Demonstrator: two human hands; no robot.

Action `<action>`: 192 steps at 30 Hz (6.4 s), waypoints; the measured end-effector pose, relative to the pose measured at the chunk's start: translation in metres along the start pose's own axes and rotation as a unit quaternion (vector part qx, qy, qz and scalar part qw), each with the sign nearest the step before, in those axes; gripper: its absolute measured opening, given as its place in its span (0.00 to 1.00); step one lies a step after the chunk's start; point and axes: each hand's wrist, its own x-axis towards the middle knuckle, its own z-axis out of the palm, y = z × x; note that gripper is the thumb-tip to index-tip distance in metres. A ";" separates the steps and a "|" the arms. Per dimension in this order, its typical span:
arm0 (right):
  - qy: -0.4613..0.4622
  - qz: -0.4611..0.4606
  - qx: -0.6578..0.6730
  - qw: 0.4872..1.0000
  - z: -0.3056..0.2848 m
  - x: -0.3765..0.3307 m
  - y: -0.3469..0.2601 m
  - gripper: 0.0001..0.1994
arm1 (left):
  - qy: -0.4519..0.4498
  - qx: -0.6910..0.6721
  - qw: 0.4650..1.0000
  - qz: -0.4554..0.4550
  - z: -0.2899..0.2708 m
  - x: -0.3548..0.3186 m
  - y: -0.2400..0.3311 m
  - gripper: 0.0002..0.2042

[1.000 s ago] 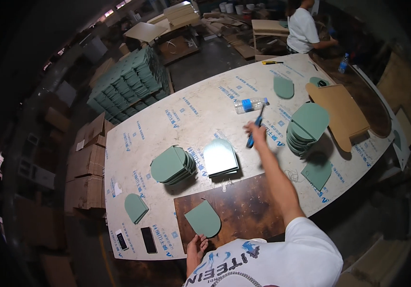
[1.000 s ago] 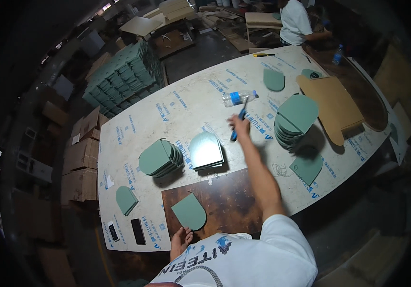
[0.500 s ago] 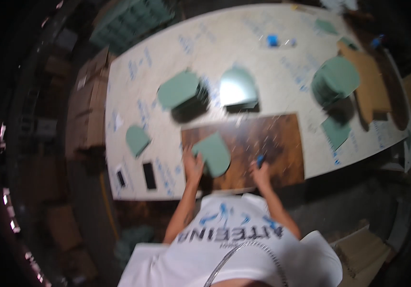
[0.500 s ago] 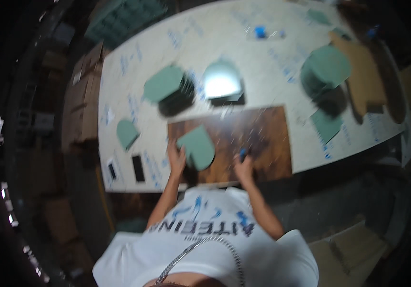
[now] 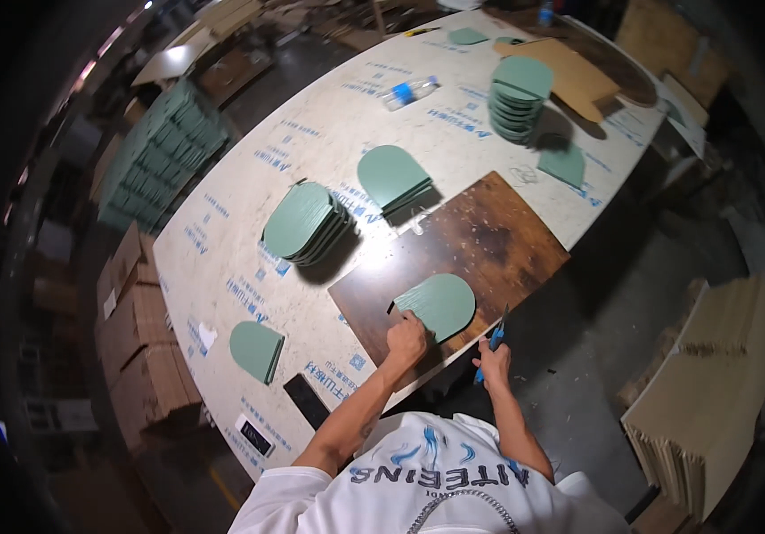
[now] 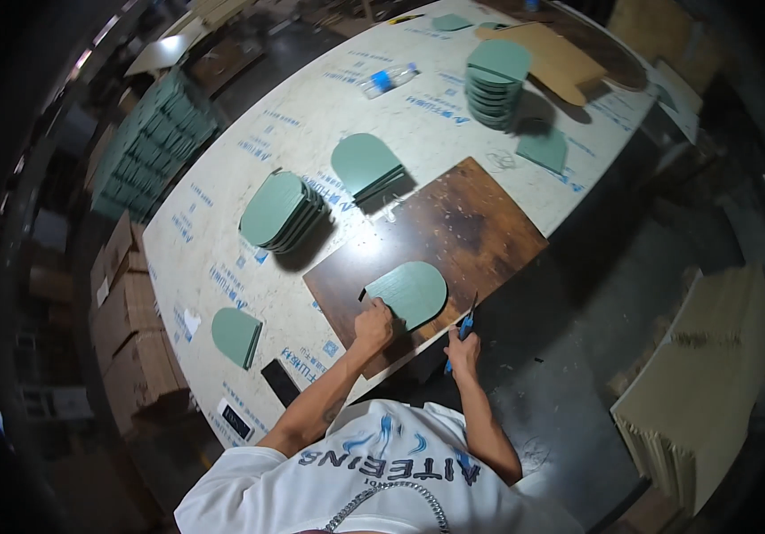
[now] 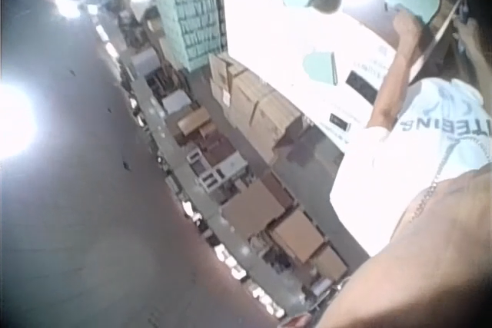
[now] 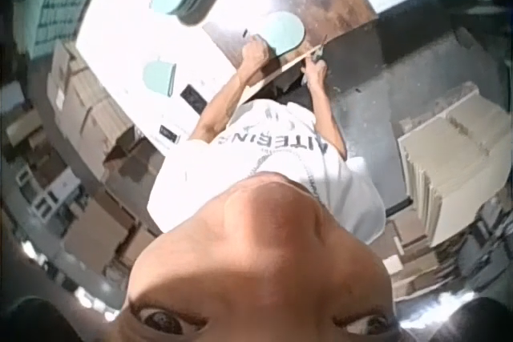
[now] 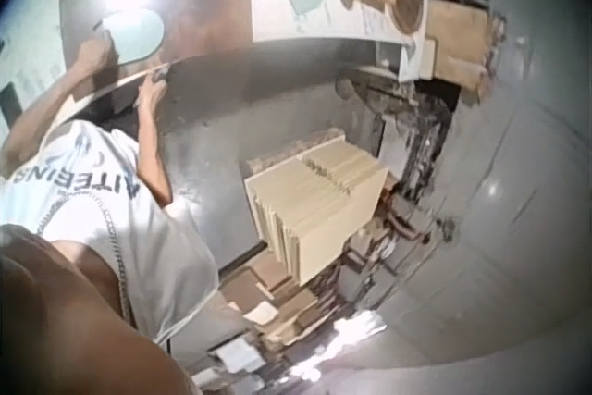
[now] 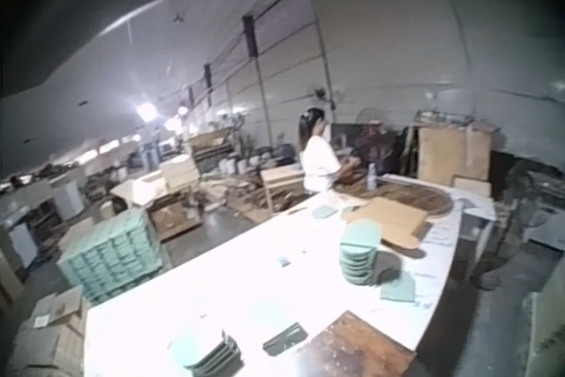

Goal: The person uses a utility knife to trim the edges of light green foam pieces on a wooden board. They repeatedly pick up a piece, cut along the curved edge, and place the finished piece into a stack.

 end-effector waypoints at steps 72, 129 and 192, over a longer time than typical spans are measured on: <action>-0.155 0.107 -0.290 0.938 0.012 -0.121 0.141 0.17 | 0.087 -0.039 0.909 0.405 0.038 -0.011 0.028 0.21; -0.088 0.024 -0.278 0.956 0.012 -0.170 0.039 0.14 | 0.146 -0.004 0.936 0.320 0.027 -0.014 -0.010 0.28; 0.120 -0.505 -0.379 0.766 -0.023 -0.033 0.054 0.24 | 0.285 0.042 0.942 0.169 0.040 0.058 0.035 0.26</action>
